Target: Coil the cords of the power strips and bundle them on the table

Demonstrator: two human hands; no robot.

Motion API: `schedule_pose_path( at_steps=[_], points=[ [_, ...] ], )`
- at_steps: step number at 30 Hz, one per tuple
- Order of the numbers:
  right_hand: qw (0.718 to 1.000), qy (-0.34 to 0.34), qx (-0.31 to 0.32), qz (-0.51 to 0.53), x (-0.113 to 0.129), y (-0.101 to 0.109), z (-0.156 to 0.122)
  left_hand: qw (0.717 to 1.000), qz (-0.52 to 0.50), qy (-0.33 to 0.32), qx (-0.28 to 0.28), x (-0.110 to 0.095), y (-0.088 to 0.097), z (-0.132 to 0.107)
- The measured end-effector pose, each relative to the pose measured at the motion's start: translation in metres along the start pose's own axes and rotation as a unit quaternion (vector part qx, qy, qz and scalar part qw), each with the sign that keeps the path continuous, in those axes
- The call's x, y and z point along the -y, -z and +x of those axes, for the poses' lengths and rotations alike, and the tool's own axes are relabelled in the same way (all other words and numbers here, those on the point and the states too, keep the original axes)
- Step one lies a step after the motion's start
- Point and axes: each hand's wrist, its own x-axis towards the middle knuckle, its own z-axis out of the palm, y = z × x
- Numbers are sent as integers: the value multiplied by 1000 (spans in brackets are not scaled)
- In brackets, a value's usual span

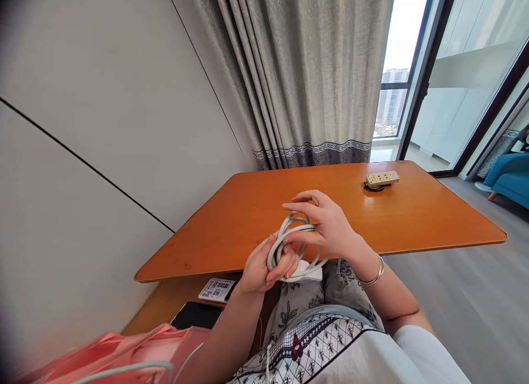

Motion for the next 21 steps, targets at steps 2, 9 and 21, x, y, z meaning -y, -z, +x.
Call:
schedule_pose_path(
  at_steps=[2, 9, 21],
  points=[
    [992, -51, 63, 95, -7, -3, -2, 1000, -15, 6, -9, -1, -1, 1],
    [894, -270, 106, 341, -13, -12, -14, 995, -86, 39, -26, -8, 5, 4],
    [795, -338, 140, 483, -18, -13, -10, 995, -62, 75, -30, -8, 7, 6]
  ],
)
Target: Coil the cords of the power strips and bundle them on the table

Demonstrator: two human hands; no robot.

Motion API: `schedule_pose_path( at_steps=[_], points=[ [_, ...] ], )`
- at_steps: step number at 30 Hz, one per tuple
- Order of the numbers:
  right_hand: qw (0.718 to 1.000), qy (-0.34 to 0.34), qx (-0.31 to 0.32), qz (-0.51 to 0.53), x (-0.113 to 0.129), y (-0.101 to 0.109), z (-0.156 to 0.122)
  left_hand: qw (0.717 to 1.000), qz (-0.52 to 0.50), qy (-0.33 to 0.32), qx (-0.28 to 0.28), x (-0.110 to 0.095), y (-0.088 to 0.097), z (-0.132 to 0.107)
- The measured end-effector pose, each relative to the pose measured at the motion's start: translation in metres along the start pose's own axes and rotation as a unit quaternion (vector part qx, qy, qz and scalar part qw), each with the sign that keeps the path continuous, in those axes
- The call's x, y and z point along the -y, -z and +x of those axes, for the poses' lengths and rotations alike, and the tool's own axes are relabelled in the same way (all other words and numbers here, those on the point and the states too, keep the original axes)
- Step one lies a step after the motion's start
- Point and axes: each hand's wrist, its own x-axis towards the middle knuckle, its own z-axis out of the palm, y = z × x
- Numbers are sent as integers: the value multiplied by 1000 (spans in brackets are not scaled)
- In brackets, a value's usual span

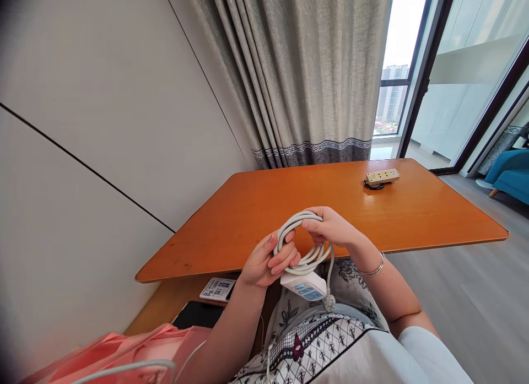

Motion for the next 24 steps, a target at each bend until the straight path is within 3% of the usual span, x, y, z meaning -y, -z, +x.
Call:
schedule_pose_path(
  at_steps=[3, 9, 17, 24],
  points=[
    [999, -6, -23, 38, 0, -3, 1, 1000, -8, -3, 5, 0, -1, 2],
    [977, 62, -161, 129, 4, -17, -2, 999, 13, 5, 30, -3, -3, 8],
    [983, 31, -142, 115, -2, -14, 4, 999, -33, 9, 28, 4, -2, 5],
    [986, 81, -148, 20, -30, -7, 4, 990, -96, -71, -70, 0, -10, 2]
  ],
)
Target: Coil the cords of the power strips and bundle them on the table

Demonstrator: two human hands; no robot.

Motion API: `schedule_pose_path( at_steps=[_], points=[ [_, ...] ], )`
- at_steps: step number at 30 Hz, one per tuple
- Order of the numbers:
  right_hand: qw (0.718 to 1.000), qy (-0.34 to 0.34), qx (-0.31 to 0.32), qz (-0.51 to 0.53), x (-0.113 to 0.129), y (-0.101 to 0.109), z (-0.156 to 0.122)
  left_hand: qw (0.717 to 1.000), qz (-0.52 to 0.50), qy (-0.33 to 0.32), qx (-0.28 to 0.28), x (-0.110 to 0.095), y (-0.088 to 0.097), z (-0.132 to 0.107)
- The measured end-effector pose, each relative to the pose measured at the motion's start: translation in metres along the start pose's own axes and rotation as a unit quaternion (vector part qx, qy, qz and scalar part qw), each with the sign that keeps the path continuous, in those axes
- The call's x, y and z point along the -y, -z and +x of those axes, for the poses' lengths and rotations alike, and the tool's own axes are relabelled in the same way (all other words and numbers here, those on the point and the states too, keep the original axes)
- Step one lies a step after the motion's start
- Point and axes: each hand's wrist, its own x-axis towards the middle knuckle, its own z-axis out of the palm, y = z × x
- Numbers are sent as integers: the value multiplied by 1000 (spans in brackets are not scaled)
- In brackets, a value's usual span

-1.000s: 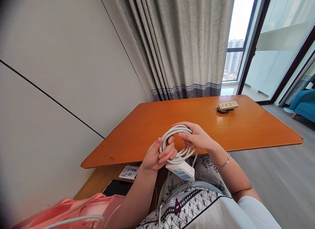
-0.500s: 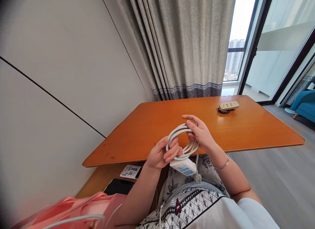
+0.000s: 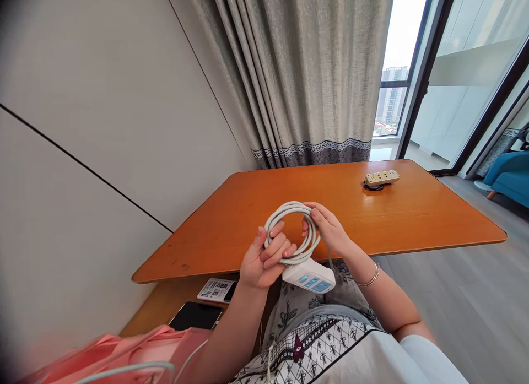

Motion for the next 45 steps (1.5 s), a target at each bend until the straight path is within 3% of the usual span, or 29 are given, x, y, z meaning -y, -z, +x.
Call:
schedule_pose_path(
  at_steps=[5, 12, 16, 21, 28, 30, 32, 36, 38, 41, 45],
  points=[
    [994, 25, -1, -103, -12, 3, -9, 999, 25, 5, -37, -2, -1, -1],
    [988, 46, -73, -130, -18, -3, -8, 999, 23, 22, 19, 3, 1, 1],
    [988, 26, -57, -139, -18, -3, -6, 1000, 1, 6, -4, 2, -3, 0],
    [984, 24, 12, -174, -23, 1, -10, 994, -17, -75, -76, -7, -10, -2],
    [937, -48, 71, -338, -32, 22, -28, 963, 16, -238, -125, -32, -8, -5],
    [910, -42, 69, -407, -29, 26, -32, 957, 21, -258, -132, -35, -5, -4],
    [855, -33, 64, -514, -22, 24, -37, 950, 44, -273, -146, -32, -2, -1],
    [673, -20, 90, -734, -4, 9, -49, 922, 145, -315, -173, -17, 3, 7],
    [608, 35, 110, -785, 5, -1, -55, 917, 183, -308, -174, -10, 5, 11],
    [572, 170, 131, -792, 21, -16, -62, 925, 206, -263, -181, -2, 7, 12],
    [595, 333, 122, -721, 48, -32, -63, 927, 254, -221, -165, 2, 7, 8]
  ],
)
